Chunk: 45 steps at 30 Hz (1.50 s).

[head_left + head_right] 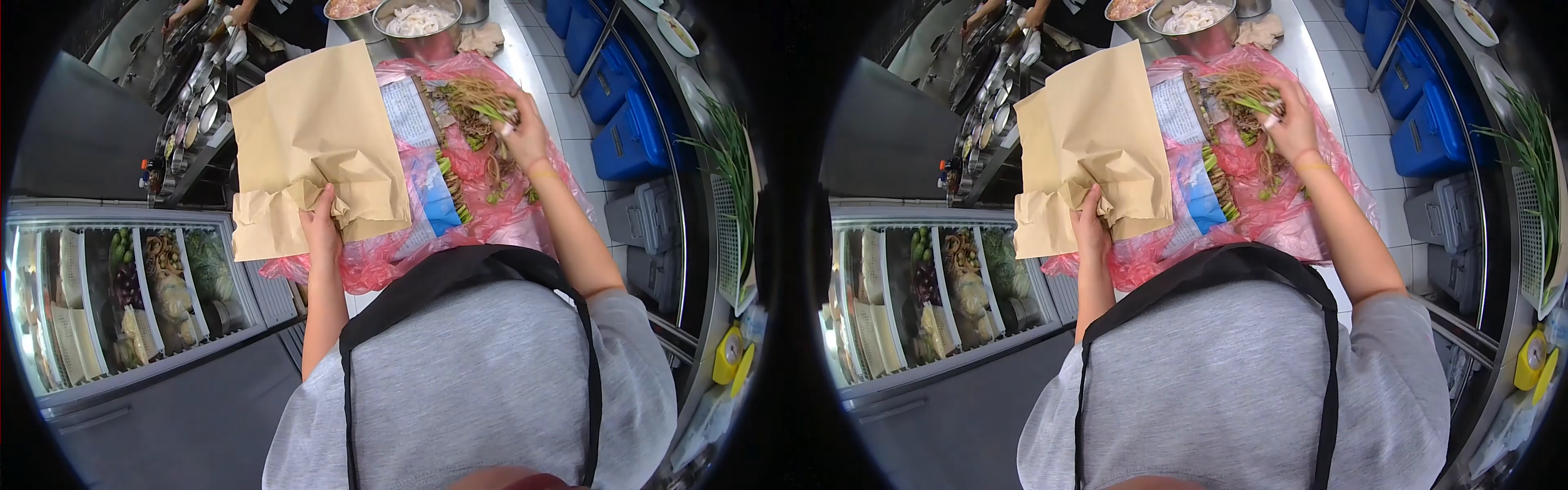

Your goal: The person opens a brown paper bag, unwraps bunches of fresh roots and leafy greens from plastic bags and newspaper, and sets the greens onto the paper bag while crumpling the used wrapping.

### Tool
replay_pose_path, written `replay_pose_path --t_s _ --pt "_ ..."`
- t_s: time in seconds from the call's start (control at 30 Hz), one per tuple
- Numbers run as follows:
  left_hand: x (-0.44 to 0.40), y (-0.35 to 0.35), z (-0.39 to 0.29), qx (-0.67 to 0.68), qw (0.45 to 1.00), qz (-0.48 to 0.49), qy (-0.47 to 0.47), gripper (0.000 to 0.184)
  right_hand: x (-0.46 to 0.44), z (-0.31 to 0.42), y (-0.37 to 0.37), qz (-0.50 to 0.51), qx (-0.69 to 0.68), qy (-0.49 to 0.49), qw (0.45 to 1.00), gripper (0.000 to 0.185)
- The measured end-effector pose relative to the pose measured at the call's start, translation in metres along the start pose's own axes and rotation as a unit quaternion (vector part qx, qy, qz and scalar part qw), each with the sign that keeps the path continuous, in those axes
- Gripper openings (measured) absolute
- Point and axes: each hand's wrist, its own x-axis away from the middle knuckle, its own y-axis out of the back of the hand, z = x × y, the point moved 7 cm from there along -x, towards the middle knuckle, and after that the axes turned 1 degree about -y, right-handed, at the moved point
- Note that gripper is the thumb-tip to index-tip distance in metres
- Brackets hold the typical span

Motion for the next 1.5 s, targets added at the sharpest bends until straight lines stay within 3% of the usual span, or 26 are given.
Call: replay_pose_path --t_s 0.07,0.13,0.3,0.37,0.4,0.57,0.63,0.77,0.83,1.0,1.07,1.17,1.23,1.3,1.43,1.47,1.5 --pt "0.0 0.001 0.0 0.01 1.0 -0.002 0.0 0.043 -0.016 -0.007 -0.015 0.015 0.007 0.005 1.0 0.047" --pt "0.001 0.004 0.002 0.004 1.0 -0.007 -0.002 0.044 -0.02 -0.013 -0.044 0.163 0.062 0.004 0.985 0.051" --pt "0.004 0.001 -0.002 0.011 1.0 -0.005 -0.002 0.045 -0.026 0.007 -0.001 0.181 0.102 0.035 0.978 0.053" --pt "0.004 0.0 -0.002 0.011 1.0 -0.001 0.001 0.045 -0.003 -0.017 0.016 0.341 0.203 -0.167 0.903 0.052" --pt "0.003 0.0 -0.002 0.006 1.0 -0.001 -0.001 0.046 0.014 -0.028 0.025 0.349 0.222 -0.151 0.898 0.047" --pt "0.001 0.001 0.001 0.004 1.0 0.002 0.006 0.046 0.077 -0.034 0.052 0.318 0.241 -0.128 0.908 0.035" --pt "0.0 0.002 0.004 0.005 1.0 -0.001 0.012 0.046 0.085 -0.033 0.054 0.342 0.138 -0.177 0.912 0.026" --pt "-0.001 0.002 0.003 0.005 1.0 0.005 0.007 0.046 0.073 -0.03 0.057 0.356 0.188 -0.148 0.903 0.023" --pt "0.001 0.002 0.001 0.005 1.0 0.003 -0.004 0.046 0.054 -0.001 0.067 0.277 0.167 -0.137 0.936 0.02" --pt "0.001 0.002 0.004 0.007 1.0 0.009 0.002 0.046 0.042 0.024 0.038 0.273 0.121 -0.078 0.951 0.029" --pt "-0.001 0.003 0.004 0.003 1.0 0.009 -0.004 0.046 0.056 0.021 0.007 0.288 0.188 -0.021 0.939 0.044" --pt "0.0 0.004 0.002 0.002 1.0 0.002 -0.014 0.044 0.074 0.003 -0.02 0.261 0.284 -0.024 0.922 0.055" --pt "0.003 0.001 -0.001 0.005 1.0 0.004 -0.014 0.042 0.07 -0.005 -0.02 0.252 0.255 -0.007 0.934 0.05" --pt "0.003 0.002 -0.002 0.002 1.0 0.003 -0.01 0.041 0.068 -0.017 -0.022 0.326 0.144 -0.083 0.931 0.045" --pt "0.005 -0.001 -0.003 -0.003 1.0 -0.005 0.005 0.039 0.034 0.013 0.003 0.338 0.103 -0.055 0.934 0.036" --pt "0.006 -0.001 -0.003 -0.003 1.0 -0.007 0.004 0.039 0.027 0.009 0.005 0.341 0.024 -0.139 0.93 0.034" --pt "0.005 0.0 -0.003 -0.006 1.0 -0.008 0.0 0.039 0.019 0.014 0.008 0.342 0.023 -0.138 0.929 0.034"
